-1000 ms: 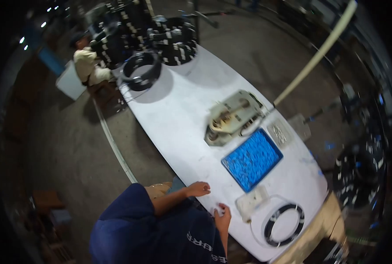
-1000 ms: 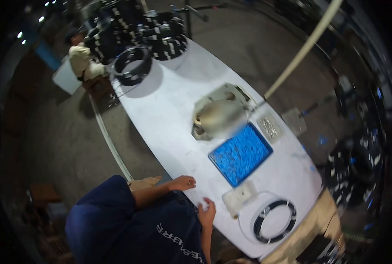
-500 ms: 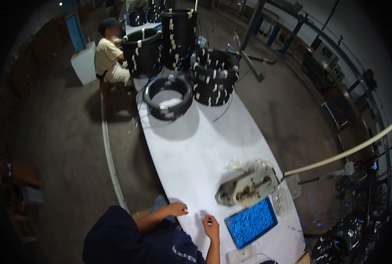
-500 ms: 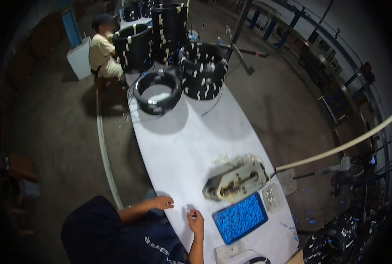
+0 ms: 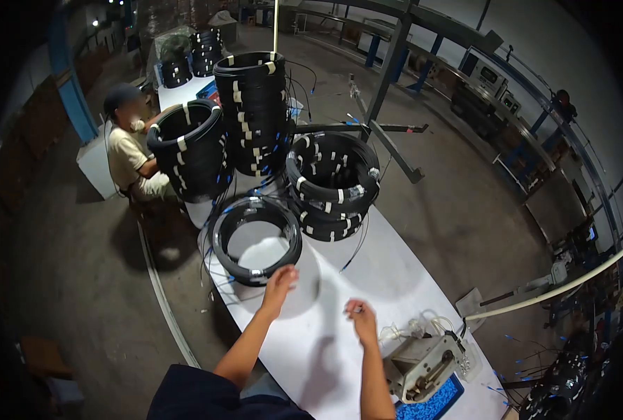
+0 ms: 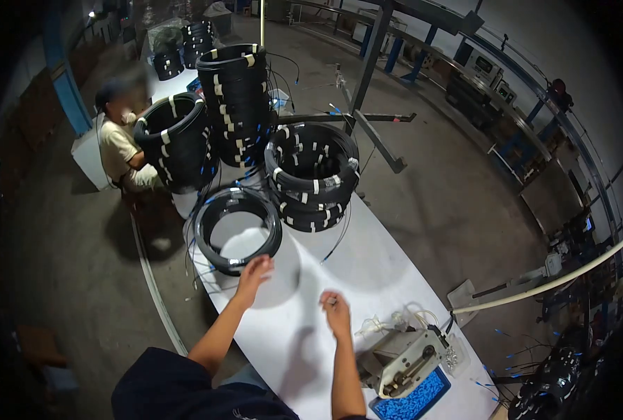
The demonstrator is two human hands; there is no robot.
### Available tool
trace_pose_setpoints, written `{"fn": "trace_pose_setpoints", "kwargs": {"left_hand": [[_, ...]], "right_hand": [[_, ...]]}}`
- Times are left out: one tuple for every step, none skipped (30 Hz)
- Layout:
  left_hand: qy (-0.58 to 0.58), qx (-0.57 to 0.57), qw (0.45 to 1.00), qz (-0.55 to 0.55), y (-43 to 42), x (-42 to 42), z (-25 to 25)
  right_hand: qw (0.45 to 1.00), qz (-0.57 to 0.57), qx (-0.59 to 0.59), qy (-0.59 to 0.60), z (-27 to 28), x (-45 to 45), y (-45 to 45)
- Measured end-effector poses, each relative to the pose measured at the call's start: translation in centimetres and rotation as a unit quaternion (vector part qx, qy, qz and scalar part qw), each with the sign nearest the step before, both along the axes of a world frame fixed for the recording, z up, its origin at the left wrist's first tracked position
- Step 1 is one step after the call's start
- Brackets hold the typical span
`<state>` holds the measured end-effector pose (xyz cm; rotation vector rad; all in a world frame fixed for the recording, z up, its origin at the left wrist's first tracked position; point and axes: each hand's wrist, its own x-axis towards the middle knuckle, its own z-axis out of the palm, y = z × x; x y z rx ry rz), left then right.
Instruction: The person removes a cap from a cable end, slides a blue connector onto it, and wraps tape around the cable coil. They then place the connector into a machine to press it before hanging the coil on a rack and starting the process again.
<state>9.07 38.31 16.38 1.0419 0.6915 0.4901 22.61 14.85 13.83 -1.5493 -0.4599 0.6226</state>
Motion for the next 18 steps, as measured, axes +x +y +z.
{"fn": "trace_pose_setpoints", "kwargs": {"left_hand": [[-0.017, -0.01, 1.0, -0.003, 2.2, 1.9, 1.1], [-0.034, -0.021, 0.999, -0.004, 4.2, 3.9, 2.1], [-0.044, -0.038, 0.998, -0.005, 5.8, 5.8, 3.1], [-0.055, -0.054, 0.997, -0.006, 7.4, 8.0, 4.1], [-0.029, -0.05, 0.998, -0.005, 9.0, 10.4, 4.5], [-0.017, -0.042, 0.999, 0.029, 10.2, 13.2, 4.8], [-0.009, -0.036, 0.998, 0.055, 11.4, 15.5, 4.9], [0.0, -0.031, 0.996, 0.08, 12.5, 17.6, 4.8], [0.012, -0.018, 0.992, 0.127, 13.7, 19.9, 3.6], [0.067, 0.003, 0.984, 0.166, 13.9, 21.2, 4.8], [0.108, 0.035, 0.979, 0.17, 13.8, 22.1, 5.7], [0.147, 0.067, 0.971, 0.175, 13.8, 23.1, 6.1], [0.149, 0.1, 0.966, 0.185, 13.7, 23.9, 5.9], [0.139, 0.162, 0.954, 0.212, 13.6, 24.3, 4.7], [0.12, 0.148, 0.956, 0.223, 13.4, 24.5, 4.6], [0.102, 0.135, 0.958, 0.233, 13.4, 24.5, 4.6], [0.107, 0.135, 0.958, 0.23, 13.4, 24.4, 4.7], [0.089, 0.131, 0.958, 0.238, 13.0, 24.3, 5.2]], "right_hand": [[0.999, -0.025, -0.017, -0.021, 2.0, 2.9, 2.8], [0.997, -0.049, -0.035, -0.042, 4.1, 5.6, 5.8], [0.996, -0.082, -0.021, -0.037, 6.3, 7.7, 8.6], [0.993, -0.115, -0.006, -0.033, 8.5, 9.8, 11.5], [0.989, -0.147, 0.004, -0.035, 10.5, 11.7, 14.3], [0.983, -0.179, 0.014, -0.038, 12.0, 13.5, 16.8], [0.979, -0.197, 0.005, -0.052, 12.4, 15.8, 19.2], [0.974, -0.215, -0.005, -0.065, 12.5, 18.1, 21.4], [0.973, -0.219, -0.002, -0.067, 12.8, 19.9, 23.3], [0.957, -0.249, -0.087, -0.123, 13.0, 21.6, 25.1], [0.929, -0.276, -0.175, -0.175, 12.8, 22.8, 26.2], [0.928, -0.278, -0.175, -0.177, 12.1, 24.1, 26.9], [0.915, -0.272, -0.232, -0.186, 11.3, 25.3, 27.4], [0.9, -0.264, -0.29, -0.19, 10.2, 26.2, 27.6], [0.903, -0.277, -0.298, -0.138, 10.0, 26.3, 28.0], [0.903, -0.276, -0.301, -0.132, 9.8, 26.2, 28.2], [0.913, -0.265, -0.279, -0.131, 9.9, 26.2, 28.2], [0.922, -0.255, -0.261, -0.131, 9.6, 26.3, 27.7]]}}
